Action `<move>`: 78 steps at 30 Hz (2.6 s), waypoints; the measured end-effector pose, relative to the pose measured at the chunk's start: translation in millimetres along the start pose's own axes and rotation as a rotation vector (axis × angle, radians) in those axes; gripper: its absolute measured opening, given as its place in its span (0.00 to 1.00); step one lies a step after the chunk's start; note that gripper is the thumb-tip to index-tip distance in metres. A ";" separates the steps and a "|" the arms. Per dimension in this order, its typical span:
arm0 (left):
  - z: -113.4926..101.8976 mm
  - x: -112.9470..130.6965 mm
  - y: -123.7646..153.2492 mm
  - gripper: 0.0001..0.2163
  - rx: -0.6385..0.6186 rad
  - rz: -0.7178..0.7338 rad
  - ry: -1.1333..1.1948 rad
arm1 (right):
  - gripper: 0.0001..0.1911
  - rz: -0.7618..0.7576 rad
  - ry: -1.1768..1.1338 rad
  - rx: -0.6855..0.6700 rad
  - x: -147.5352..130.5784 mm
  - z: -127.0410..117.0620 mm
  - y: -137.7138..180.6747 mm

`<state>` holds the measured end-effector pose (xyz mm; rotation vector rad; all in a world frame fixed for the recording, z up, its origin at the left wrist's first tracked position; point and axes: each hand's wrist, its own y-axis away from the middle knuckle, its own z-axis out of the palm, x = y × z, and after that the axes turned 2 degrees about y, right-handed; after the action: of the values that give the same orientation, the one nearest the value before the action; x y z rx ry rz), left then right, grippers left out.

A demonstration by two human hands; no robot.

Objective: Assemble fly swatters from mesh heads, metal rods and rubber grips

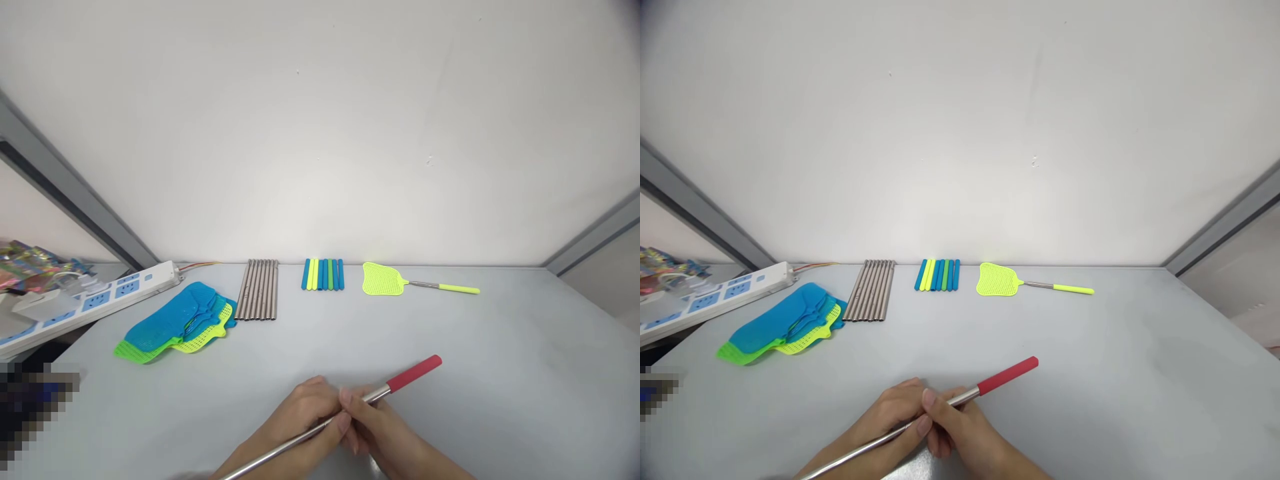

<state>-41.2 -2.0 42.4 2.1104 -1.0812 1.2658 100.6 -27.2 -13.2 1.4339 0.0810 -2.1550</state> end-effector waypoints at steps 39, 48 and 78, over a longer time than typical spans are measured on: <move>15.6 -13.2 2.2 0.21 0.170 -0.395 0.460 | 0.17 0.353 -0.281 0.151 -34.0 -13.1 4.8; 12.3 -18.9 5.5 0.20 0.201 -0.405 0.466 | 0.17 0.307 -0.283 0.152 -35.8 -23.6 4.9; 16.7 -32.9 2.6 0.15 0.444 -0.319 0.664 | 0.21 0.074 -0.046 0.150 -45.9 -30.9 3.0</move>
<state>-43.4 -2.4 5.5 1.7996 -0.1832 1.9542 140.8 -0.8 14.1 1.4444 -0.1521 -2.1707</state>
